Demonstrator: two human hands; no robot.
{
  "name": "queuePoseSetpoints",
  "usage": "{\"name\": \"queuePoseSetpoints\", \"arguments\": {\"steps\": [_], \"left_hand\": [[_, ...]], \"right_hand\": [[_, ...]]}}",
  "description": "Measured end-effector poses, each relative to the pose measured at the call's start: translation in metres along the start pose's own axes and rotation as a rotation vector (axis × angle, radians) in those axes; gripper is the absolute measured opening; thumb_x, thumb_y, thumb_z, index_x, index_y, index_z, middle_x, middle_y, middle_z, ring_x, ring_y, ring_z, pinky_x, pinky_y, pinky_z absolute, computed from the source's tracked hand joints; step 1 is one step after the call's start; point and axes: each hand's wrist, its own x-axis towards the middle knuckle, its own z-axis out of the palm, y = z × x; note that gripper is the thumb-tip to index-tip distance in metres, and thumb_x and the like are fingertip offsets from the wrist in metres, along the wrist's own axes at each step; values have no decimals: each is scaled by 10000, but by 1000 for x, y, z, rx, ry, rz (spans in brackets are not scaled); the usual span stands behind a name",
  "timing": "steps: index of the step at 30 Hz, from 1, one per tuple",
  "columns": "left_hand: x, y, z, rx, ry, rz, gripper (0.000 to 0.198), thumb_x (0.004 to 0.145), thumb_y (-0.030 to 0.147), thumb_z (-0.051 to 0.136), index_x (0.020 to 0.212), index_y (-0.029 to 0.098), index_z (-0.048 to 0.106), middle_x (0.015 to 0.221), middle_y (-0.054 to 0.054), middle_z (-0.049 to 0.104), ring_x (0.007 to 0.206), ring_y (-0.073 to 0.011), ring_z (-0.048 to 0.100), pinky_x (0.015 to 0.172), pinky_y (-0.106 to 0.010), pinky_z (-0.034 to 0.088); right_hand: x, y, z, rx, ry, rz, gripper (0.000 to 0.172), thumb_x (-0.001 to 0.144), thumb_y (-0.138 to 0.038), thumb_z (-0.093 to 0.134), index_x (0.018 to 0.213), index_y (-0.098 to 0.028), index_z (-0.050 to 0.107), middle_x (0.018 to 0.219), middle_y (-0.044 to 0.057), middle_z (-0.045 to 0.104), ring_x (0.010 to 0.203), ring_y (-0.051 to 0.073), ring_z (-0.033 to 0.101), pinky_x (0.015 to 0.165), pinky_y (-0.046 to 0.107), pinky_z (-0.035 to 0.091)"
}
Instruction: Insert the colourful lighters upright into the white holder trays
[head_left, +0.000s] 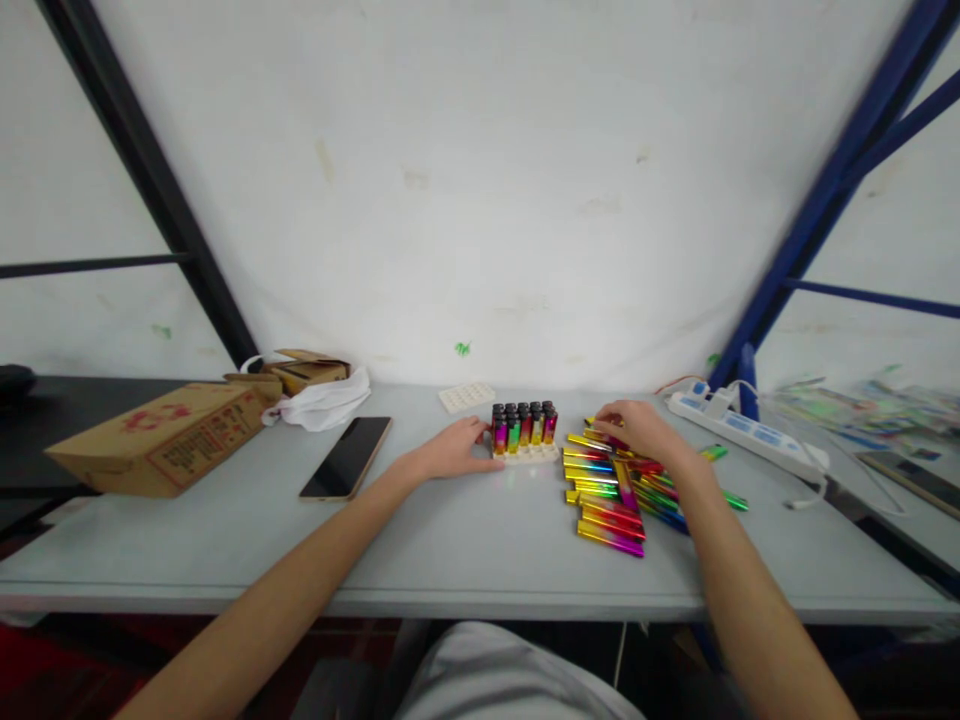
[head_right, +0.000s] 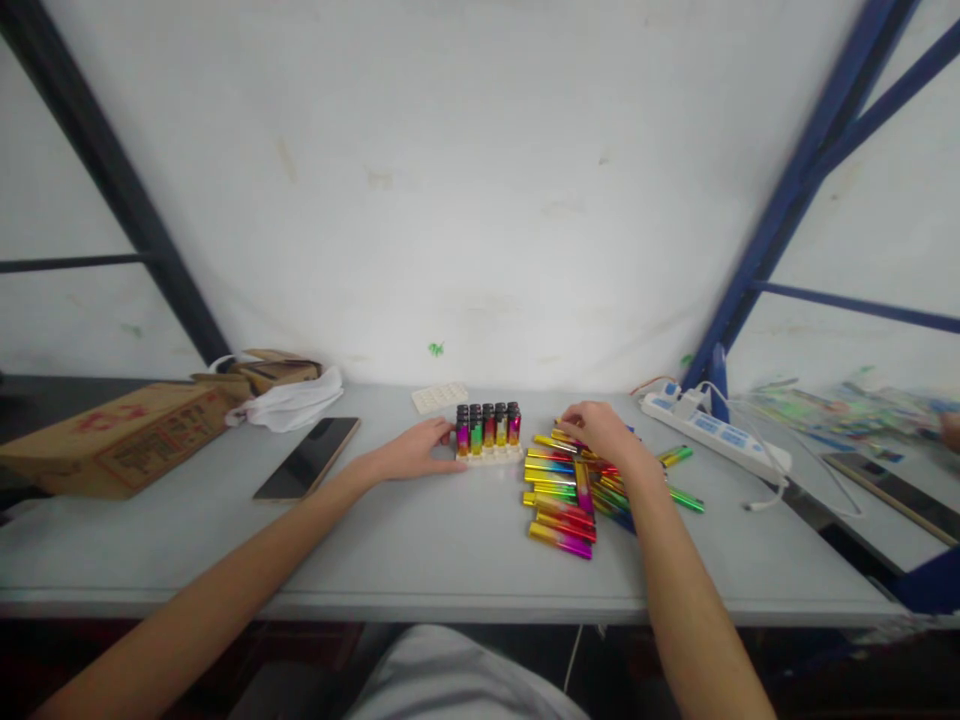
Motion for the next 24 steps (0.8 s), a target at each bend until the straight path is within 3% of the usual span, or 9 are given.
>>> {"name": "queuePoseSetpoints", "arguments": {"steps": [5,10,14,19,24], "left_hand": [[0,2,0,-6,6,-19,554,790,658,694,1049,169,666,999,-98,677,915,-282,622,838,-378,514],[1,2,-1,6,-6,-21,560,799,655,692,1053,158,661,1007,-107,676,917,-286,627,829,-376,513],[0,1,0,10,4,-12,557,800,662,687,1039,160,663,984,-99,674,900,-280,625,819,-372,511],[0,1,0,-2,9,-17,553,797,663,687,1056,175,664,985,-84,674,904,-272,628,825,-361,512],[0,-1,1,-10,4,-15,586,799,669,685,1098,166,664,1014,-100,676,909,-281,632,825,-371,513]], "right_hand": [[-7,24,-6,44,-130,86,212,834,-383,729,875,-198,822,884,98,799,765,243,710,715,309,508],[-5,29,-1,71,-160,130,161,767,-288,777,897,-197,805,908,81,800,787,225,720,729,291,528],[-3,29,3,-30,-170,127,146,821,-242,724,925,-165,791,890,96,789,772,220,705,722,294,511],[-1,26,4,-74,28,78,174,847,-160,658,986,-135,761,992,132,771,900,240,696,837,317,506],[5,7,6,261,334,97,278,870,-371,671,1038,-160,739,1000,124,764,856,239,695,819,358,527]]}}
